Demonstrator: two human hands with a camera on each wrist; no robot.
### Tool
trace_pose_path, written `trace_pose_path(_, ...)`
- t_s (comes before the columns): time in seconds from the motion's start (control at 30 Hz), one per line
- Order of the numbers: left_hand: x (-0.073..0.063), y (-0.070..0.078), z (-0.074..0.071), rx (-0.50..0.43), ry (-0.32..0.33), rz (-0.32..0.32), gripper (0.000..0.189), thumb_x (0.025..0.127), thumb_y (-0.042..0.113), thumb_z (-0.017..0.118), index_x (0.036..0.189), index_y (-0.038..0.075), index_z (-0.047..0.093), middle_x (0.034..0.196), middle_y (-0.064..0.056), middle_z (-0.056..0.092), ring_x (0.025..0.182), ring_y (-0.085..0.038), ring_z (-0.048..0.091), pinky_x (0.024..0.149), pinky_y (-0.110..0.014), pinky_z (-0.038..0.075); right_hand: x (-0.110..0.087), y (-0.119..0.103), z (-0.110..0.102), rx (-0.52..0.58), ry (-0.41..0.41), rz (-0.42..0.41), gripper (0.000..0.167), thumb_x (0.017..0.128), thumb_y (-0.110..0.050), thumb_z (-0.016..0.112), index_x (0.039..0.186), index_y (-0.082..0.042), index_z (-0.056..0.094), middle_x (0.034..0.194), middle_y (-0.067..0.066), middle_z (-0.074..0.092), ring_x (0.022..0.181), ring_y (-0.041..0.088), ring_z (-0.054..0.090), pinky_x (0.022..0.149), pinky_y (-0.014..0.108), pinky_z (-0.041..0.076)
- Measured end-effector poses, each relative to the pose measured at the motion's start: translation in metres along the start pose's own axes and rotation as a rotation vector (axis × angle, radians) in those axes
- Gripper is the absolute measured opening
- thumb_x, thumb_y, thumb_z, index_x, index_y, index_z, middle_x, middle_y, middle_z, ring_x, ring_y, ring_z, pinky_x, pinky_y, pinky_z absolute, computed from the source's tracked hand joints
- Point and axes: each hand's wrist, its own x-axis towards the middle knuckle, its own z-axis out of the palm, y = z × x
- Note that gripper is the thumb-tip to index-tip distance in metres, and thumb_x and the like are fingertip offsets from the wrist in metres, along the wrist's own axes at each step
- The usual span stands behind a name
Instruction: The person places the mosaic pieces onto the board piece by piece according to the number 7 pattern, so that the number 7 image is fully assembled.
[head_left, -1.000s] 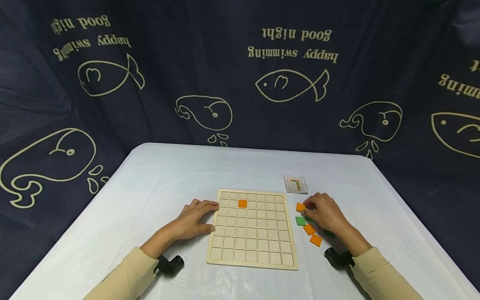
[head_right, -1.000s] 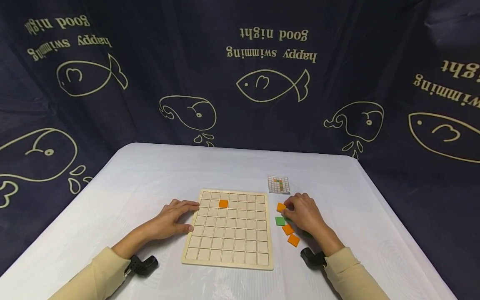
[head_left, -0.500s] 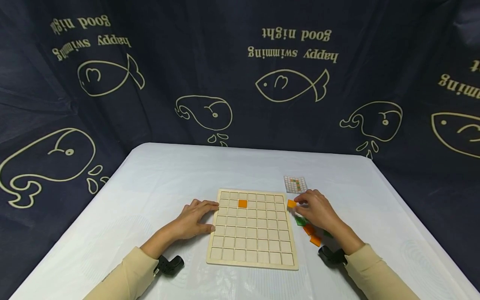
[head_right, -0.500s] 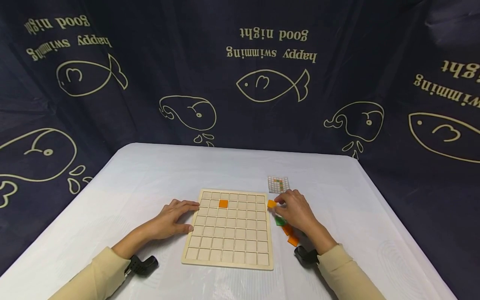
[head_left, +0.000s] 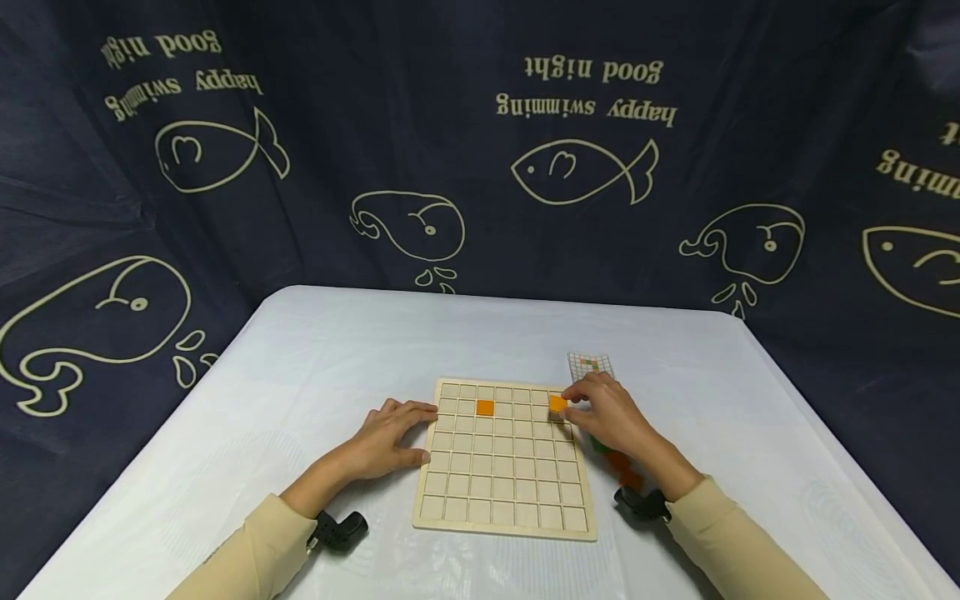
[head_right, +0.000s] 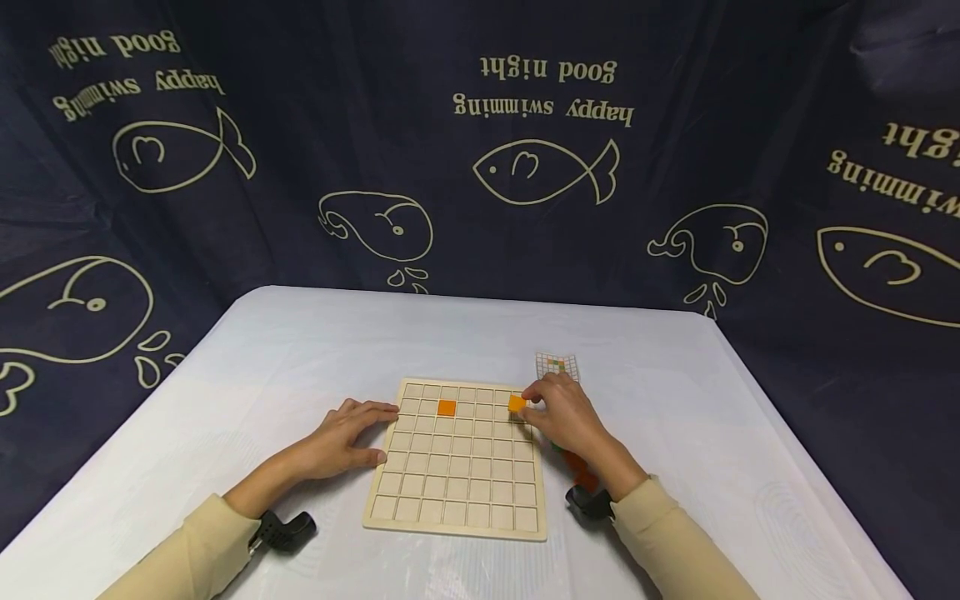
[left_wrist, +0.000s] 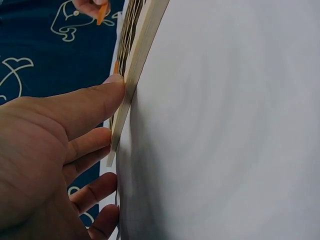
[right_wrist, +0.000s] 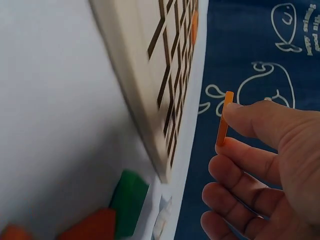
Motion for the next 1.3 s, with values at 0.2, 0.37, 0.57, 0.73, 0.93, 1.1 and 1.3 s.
trace_pose_path(0.2, 0.000, 0.000, 0.000, 0.001, 0.004, 0.003, 0.057, 0.083, 0.030, 0.070, 0.133, 0.011, 0.052, 0.144, -0.001, 0.046, 0.115, -0.019, 0.041, 0.081, -0.032, 0.026, 0.003, -0.006, 0.000, -0.018, -0.009, 0.000, 0.018, 0.080, -0.020, 0.072, 0.095, -0.010, 0.071, 0.090, 0.002, 0.064, 0.088, 0.018, 0.052, 0.076, 0.037, 0.043)
trace_pose_path(0.37, 0.000, 0.000, 0.000, 0.004, 0.006, 0.005, 0.057, 0.083, 0.030, 0.070, 0.133, 0.011, 0.052, 0.144, -0.001, 0.047, 0.115, -0.019, 0.041, 0.081, -0.032, 0.026, 0.000, 0.001, -0.002, -0.033, -0.026, 0.028, 0.019, 0.081, -0.022, 0.072, 0.096, -0.010, 0.071, 0.090, 0.002, 0.063, 0.088, 0.019, 0.052, 0.077, 0.038, 0.042)
trace_pose_path(0.57, -0.001, -0.001, 0.000, 0.010, 0.018, 0.024, 0.056, 0.083, 0.029, 0.070, 0.132, 0.010, 0.053, 0.143, -0.004, 0.048, 0.114, -0.021, 0.042, 0.080, -0.032, 0.026, -0.009, 0.019, -0.006, -0.051, -0.040, 0.080, 0.018, 0.081, -0.019, 0.071, 0.096, -0.009, 0.072, 0.091, 0.003, 0.064, 0.085, 0.020, 0.051, 0.075, 0.038, 0.042)
trace_pose_path(0.73, -0.001, -0.001, 0.000, 0.001, 0.009, 0.009, 0.057, 0.082, 0.029, 0.071, 0.133, 0.010, 0.052, 0.143, -0.003, 0.047, 0.114, -0.019, 0.041, 0.080, -0.032, 0.026, -0.014, 0.030, -0.007, -0.095, -0.062, 0.117, 0.019, 0.080, -0.021, 0.072, 0.094, -0.008, 0.072, 0.093, 0.005, 0.065, 0.087, 0.021, 0.052, 0.076, 0.040, 0.043)
trace_pose_path(0.93, 0.000, -0.001, 0.000, 0.007, 0.004, 0.008, 0.057, 0.083, 0.030, 0.070, 0.134, 0.011, 0.052, 0.144, -0.002, 0.046, 0.115, -0.020, 0.041, 0.081, -0.031, 0.026, -0.016, 0.035, -0.006, -0.121, -0.087, 0.157, 0.022, 0.080, -0.024, 0.073, 0.094, -0.007, 0.072, 0.089, 0.004, 0.063, 0.085, 0.020, 0.050, 0.076, 0.039, 0.041)
trace_pose_path(1.1, 0.000, -0.001, 0.000, 0.006, 0.004, 0.011, 0.057, 0.083, 0.030, 0.070, 0.134, 0.011, 0.052, 0.144, -0.002, 0.046, 0.115, -0.020, 0.041, 0.080, -0.031, 0.026, -0.017, 0.038, -0.006, -0.129, -0.102, 0.157, 0.021, 0.080, -0.022, 0.073, 0.094, -0.007, 0.072, 0.084, 0.003, 0.060, 0.083, 0.019, 0.048, 0.074, 0.037, 0.039)
trace_pose_path(1.3, -0.001, -0.001, 0.000, 0.006, 0.008, 0.022, 0.057, 0.083, 0.029, 0.070, 0.133, 0.010, 0.052, 0.143, -0.004, 0.047, 0.115, -0.021, 0.042, 0.080, -0.032, 0.026, -0.019, 0.039, -0.006, -0.126, -0.102, 0.156, 0.021, 0.080, -0.022, 0.073, 0.095, -0.007, 0.072, 0.085, 0.003, 0.060, 0.083, 0.019, 0.048, 0.072, 0.035, 0.038)
